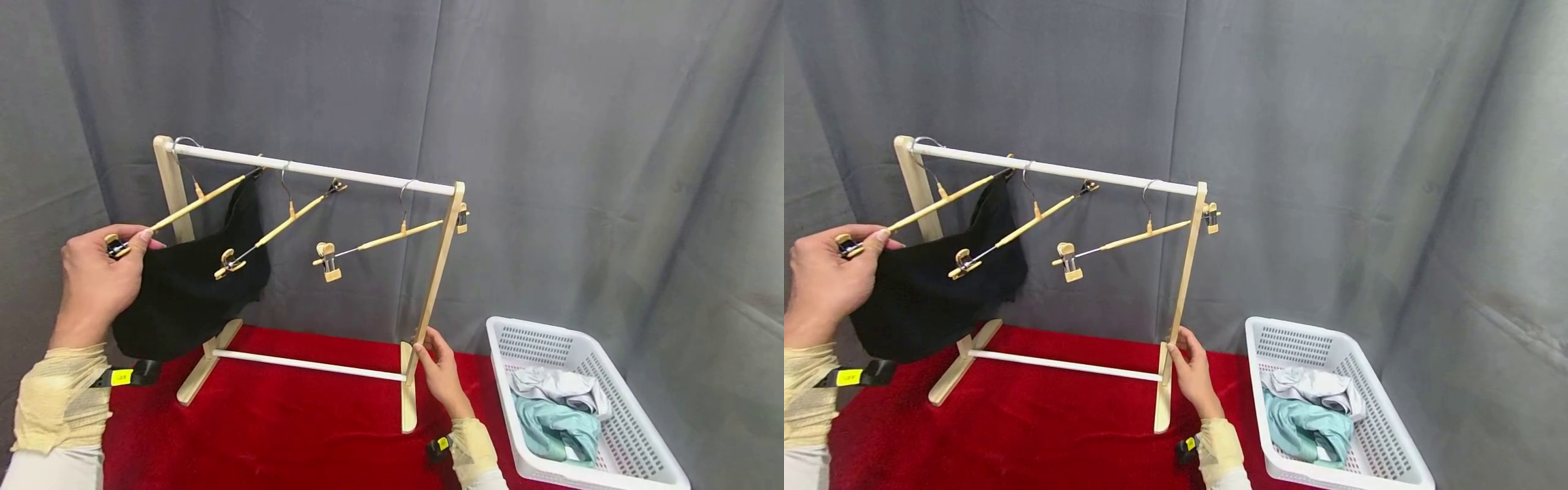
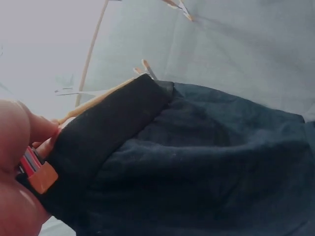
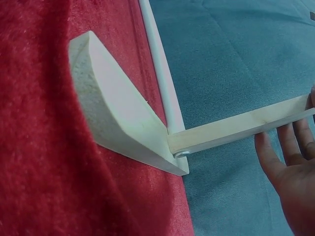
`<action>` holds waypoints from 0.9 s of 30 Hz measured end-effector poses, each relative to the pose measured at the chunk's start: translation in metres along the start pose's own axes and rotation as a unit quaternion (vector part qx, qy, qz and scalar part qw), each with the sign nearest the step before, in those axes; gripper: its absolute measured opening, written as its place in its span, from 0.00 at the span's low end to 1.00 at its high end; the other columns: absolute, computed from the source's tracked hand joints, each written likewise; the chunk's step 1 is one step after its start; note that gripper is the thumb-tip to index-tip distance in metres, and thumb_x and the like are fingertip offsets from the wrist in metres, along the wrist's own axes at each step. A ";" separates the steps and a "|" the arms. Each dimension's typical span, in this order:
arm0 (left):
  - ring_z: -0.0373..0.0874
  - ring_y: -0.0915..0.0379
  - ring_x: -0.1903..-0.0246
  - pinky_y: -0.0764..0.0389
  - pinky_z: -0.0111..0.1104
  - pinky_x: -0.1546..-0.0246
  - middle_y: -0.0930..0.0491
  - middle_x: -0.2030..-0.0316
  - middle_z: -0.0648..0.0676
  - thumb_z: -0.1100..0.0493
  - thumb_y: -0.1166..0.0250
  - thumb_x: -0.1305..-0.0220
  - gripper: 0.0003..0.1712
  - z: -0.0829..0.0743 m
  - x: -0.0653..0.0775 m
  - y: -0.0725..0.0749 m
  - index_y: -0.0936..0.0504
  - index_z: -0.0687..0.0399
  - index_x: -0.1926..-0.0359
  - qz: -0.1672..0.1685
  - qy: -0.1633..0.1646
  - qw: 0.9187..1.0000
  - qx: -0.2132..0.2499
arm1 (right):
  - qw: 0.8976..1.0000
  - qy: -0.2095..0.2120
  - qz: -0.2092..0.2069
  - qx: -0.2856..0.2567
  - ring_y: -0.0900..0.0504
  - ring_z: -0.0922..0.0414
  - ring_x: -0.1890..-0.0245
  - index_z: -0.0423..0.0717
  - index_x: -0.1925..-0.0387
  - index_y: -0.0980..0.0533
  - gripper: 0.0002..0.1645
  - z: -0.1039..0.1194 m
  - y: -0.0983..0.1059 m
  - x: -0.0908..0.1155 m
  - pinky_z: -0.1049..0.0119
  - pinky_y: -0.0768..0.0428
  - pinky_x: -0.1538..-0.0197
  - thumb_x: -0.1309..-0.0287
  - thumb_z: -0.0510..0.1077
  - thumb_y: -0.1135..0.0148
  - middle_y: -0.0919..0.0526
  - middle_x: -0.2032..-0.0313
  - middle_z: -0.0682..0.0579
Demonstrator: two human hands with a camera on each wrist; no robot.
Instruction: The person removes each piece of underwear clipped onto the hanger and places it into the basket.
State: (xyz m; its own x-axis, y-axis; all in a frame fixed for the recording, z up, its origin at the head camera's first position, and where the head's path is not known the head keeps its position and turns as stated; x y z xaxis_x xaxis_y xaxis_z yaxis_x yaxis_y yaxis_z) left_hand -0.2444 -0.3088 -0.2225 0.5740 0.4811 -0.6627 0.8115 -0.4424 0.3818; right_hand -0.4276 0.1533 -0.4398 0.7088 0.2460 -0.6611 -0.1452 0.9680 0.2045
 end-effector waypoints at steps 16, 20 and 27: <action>0.42 0.41 0.70 0.38 0.29 0.74 0.24 0.69 0.40 0.44 0.46 0.38 0.21 0.015 0.028 0.003 0.17 0.54 0.59 -0.026 0.053 0.997 0.045 | 1.000 -0.005 -0.009 0.000 0.24 0.38 0.58 0.38 0.48 0.30 0.19 -0.004 0.007 -0.002 0.52 0.25 0.56 0.42 0.34 0.45 0.21 0.58 0.42; 0.41 0.41 0.70 0.37 0.28 0.74 0.24 0.70 0.37 0.44 0.45 0.39 0.21 0.030 0.038 -0.005 0.17 0.53 0.57 -0.010 0.076 0.995 0.060 | 1.000 -0.008 -0.011 0.001 0.25 0.36 0.58 0.38 0.48 0.30 0.19 -0.004 0.009 0.000 0.51 0.25 0.55 0.42 0.35 0.45 0.21 0.58 0.42; 0.44 0.45 0.71 0.39 0.31 0.77 0.24 0.67 0.43 0.41 0.46 0.39 0.22 0.055 0.062 -0.025 0.17 0.51 0.58 0.024 0.113 0.991 0.066 | 1.000 -0.007 -0.008 0.017 0.23 0.43 0.57 0.38 0.46 0.31 0.20 0.001 0.011 0.000 0.57 0.24 0.55 0.41 0.36 0.46 0.21 0.57 0.42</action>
State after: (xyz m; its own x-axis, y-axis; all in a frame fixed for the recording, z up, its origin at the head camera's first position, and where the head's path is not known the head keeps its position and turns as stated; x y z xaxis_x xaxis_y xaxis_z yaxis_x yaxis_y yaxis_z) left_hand -0.2357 -0.3093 -0.3082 0.6328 0.6085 -0.4787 0.7705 -0.5561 0.3117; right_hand -0.4287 0.1640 -0.4369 0.7205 0.2302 -0.6541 -0.1105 0.9693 0.2195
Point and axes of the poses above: each hand's wrist, its own x-axis away from the middle knuckle, its own y-axis out of the back of the hand, z = x × y, the point moved 9 cm from there along -x, towards the middle knuckle
